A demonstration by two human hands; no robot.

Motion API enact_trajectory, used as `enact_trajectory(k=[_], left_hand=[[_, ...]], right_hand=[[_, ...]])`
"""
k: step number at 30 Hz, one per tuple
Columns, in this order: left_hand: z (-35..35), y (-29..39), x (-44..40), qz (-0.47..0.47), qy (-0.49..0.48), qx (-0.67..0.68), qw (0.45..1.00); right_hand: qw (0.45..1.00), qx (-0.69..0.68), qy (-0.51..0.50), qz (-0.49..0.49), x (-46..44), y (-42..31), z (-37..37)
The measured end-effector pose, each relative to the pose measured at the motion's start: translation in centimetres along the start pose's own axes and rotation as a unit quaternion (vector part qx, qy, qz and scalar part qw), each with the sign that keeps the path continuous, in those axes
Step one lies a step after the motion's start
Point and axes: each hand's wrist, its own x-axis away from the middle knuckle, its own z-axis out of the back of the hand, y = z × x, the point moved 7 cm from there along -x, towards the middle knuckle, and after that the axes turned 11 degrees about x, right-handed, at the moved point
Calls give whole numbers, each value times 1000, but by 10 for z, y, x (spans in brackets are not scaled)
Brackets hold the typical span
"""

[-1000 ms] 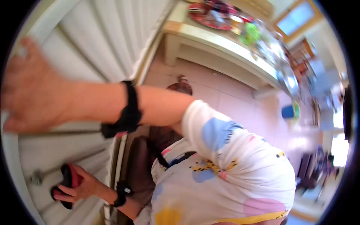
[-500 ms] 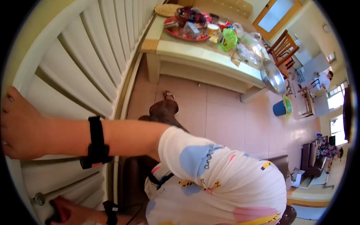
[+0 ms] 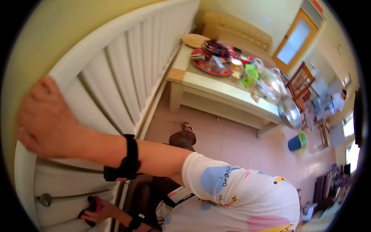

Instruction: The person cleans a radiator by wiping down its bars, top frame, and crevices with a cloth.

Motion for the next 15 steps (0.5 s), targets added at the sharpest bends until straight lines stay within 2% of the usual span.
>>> enact_trajectory(k=[4,5,7,9,10,11,13,15], left_hand=[[-16,-20,96,66,-122,33,990],[-26,-36,123,195,-246,-21,949],[-20,-34,128,117,-252,-35,960],[-20,-42,98,166,-288,-60,941],[-11,-31,62,61,-155,32,986],[-9,-28,31,12,-103,67,992],[-1,-9,-39,-87,-24,30,995],[2,1,-89,-124,59,20,990]], right_hand=[[1000,23,20,8,2,0,1],[1000,11,23,7,2,-1,3],[1000,-6,-11,21,-1,-2,5],[999,-9,-25,23,-4,-5,8],[999,-11,-45,17,-5,-5,7],[998,-11,-66,12,-5,-5,8],[997,-7,-75,11,-7,-7,9],[990,2,-139,-4,-8,-5,6]])
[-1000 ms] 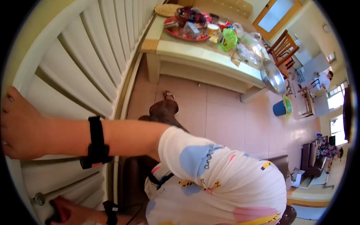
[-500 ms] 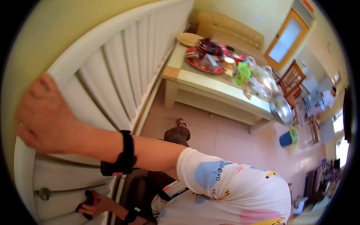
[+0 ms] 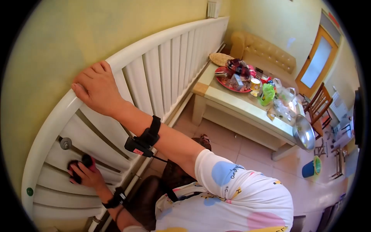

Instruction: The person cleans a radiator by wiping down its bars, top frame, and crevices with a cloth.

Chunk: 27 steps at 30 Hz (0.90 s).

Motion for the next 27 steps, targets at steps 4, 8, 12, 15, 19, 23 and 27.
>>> enact_trajectory(k=[4,8,12,15,19,23,27], left_hand=[[24,7,-92,139,74,221,962],[28,81,-148,191,45,524,829],[-32,173,-156,48,-282,592,753],[-20,163,-178,50,-186,519,833],[-29,135,-213,31,-71,365,928],[-77,137,-216,25,-117,219,968],[-93,135,-223,51,-125,135,982]], right_hand=[[999,6,-28,42,13,-5,26],[824,-462,-171,-278,92,13,49],[725,-542,-25,-424,144,25,83],[614,-526,26,-587,204,81,89],[647,-439,157,-603,226,143,81],[887,-113,99,-437,186,168,40],[920,62,60,-382,187,147,18]])
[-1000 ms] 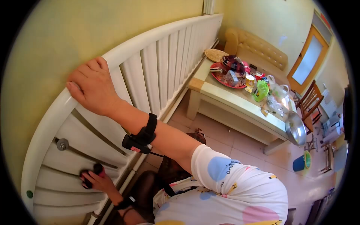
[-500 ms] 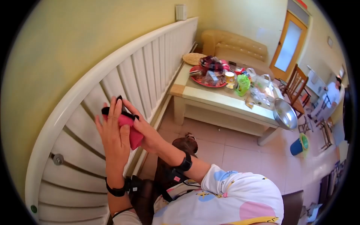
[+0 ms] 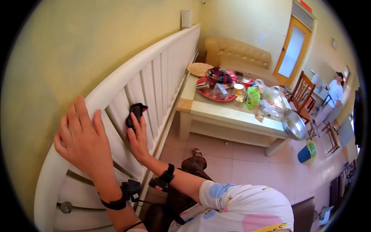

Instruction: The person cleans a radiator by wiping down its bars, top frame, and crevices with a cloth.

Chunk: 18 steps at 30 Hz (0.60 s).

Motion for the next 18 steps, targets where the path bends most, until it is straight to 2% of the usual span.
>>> enact_trajectory(k=[3,5,7,9,11,15,16,18], left_hand=[[-2,1,-3,8,7,-69,998],[-5,1,-5,30,8,-78,996],[-8,2,-5,23,7,-110,994],[-9,3,-4,24,20,-130,991],[-10,5,-5,19,21,-135,990],[-9,3,-4,6,26,-119,993],[-8,2,-5,8,28,-119,992],[-7,3,-3,6,37,-85,996]], right_hand=[[997,66,28,-28,15,60,-10],[992,18,70,-102,27,92,-11],[978,90,93,-161,44,144,-17],[957,44,101,-267,62,220,-19],[912,-37,87,-399,84,300,-29],[895,3,71,-441,58,281,-20],[869,-112,41,-480,38,254,-21],[889,-170,39,-423,-10,189,-11]])
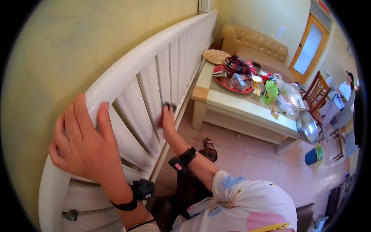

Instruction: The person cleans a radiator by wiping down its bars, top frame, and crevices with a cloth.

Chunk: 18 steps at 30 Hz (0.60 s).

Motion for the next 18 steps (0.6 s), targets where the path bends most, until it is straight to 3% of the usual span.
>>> enact_trajectory(k=[3,5,8,11,16,18], left_hand=[[4,0,-1,10,-1,10,1000],[6,0,-1,16,-1,17,1000],[4,-1,-2,26,-7,26,999],[3,-1,-1,32,-13,13,999],[-4,1,2,58,-27,-29,998],[-4,1,3,52,-27,-30,998]], right_hand=[[958,101,11,269,47,-139,-24],[916,79,-37,390,64,-203,-40],[884,126,7,451,70,-233,-53],[838,141,29,526,58,-211,-47],[866,142,118,465,16,-135,-24],[927,95,141,334,-12,-92,-8]])
